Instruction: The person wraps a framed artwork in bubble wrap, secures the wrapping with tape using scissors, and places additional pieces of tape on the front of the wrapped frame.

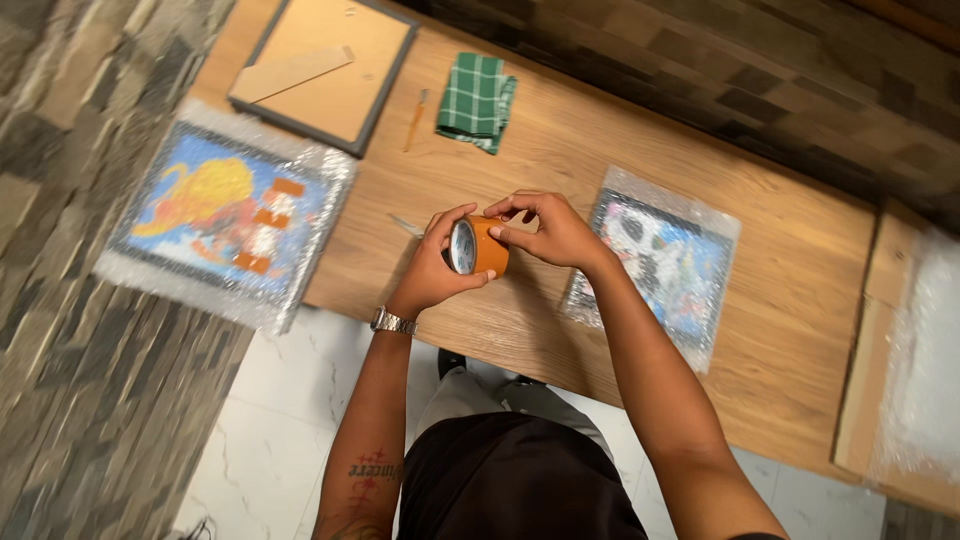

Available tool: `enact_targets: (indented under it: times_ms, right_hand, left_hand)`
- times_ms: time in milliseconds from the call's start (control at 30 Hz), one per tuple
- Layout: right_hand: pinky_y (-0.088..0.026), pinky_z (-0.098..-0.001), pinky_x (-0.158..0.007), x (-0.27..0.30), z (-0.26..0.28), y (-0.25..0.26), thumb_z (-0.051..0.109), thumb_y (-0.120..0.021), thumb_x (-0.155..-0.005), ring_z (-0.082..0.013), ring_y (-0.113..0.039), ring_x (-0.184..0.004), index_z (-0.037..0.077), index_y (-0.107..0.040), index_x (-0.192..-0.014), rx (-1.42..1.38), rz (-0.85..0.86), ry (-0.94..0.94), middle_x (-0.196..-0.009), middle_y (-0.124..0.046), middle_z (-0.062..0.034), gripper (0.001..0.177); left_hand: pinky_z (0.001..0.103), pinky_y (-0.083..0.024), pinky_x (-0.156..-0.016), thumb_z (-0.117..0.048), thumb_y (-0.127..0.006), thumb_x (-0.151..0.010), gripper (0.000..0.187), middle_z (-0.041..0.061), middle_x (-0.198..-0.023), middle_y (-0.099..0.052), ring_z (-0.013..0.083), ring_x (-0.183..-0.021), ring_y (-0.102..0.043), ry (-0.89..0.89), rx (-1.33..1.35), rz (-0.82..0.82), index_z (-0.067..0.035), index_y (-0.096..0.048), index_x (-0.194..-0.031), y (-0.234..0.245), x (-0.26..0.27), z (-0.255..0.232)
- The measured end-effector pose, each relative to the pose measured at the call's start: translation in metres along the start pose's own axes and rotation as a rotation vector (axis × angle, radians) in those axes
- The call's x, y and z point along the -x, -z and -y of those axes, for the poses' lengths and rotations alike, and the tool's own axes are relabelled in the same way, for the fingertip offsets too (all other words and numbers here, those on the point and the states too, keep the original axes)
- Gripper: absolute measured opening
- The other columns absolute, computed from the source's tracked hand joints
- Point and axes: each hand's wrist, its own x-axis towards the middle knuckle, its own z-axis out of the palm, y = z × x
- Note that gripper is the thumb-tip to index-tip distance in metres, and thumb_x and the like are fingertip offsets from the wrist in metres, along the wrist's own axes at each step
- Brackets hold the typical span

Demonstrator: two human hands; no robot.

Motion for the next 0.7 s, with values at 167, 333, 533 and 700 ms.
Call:
enact_targets:
  times_ms: [167,333,533,700]
  right_hand:
    - [-0.061,-0.043,-0.095,0.053,0.001,0.046,0.015,-0.092,-0.1,-0.0333,-0.081,-0.107,0.014,-0.087,-0.105,0.079,-0.101,-0.008,-0.112,-0.087,-0.01,0.007]
    - [-0.061,-0.0491,-0.092,0.101,-0.014,0.071,0.009,-0.088,-0.103,-0.0398,-0.078,-0.1,0.009,-0.079,-0.099,0.181,-0.216,0.06,-0.103,-0.084,-0.0123,0.01]
    - [-0.062,-0.0542,-0.094,0.135,-0.03,0.095,0.014,-0.085,-0.105,-0.0418,-0.083,-0.099,0.009,-0.077,-0.101,0.328,-0.188,-0.035,-0.095,-0.085,-0.0147,0.011]
    - [-0.061,-0.0601,-0.093,0.149,-0.028,0.11,0.017,-0.082,-0.106,-0.0467,-0.084,-0.1,0.008,-0.073,-0.104,0.385,-0.139,-0.112,-0.098,-0.088,-0.0176,0.013]
  left_hand:
    - [0.048,-0.055,-0.123,-0.013,-0.113,-0.065,0.116,0.012,-0.156,-0.061,0.0276,-0.146,-0.063,-0.061,0.003,0.166,-0.024,-0.068,-0.171,-0.052,-0.029,-0.013]
    - [0.054,-0.052,-0.126,-0.019,-0.113,-0.068,0.106,0.017,-0.155,-0.063,0.0313,-0.144,-0.061,-0.095,-0.018,0.306,-0.016,-0.069,-0.164,-0.099,-0.049,-0.03]
    - [0.047,-0.049,-0.134,-0.009,-0.112,-0.064,0.101,0.017,-0.159,-0.067,0.0283,-0.154,-0.058,-0.069,0.123,0.378,-0.007,-0.071,-0.157,-0.145,-0.054,-0.014]
    - [0.04,-0.059,-0.125,-0.013,-0.113,-0.07,0.098,0.008,-0.15,-0.072,0.0187,-0.138,-0.065,0.04,0.146,0.418,-0.009,-0.07,-0.158,-0.165,-0.056,-0.002]
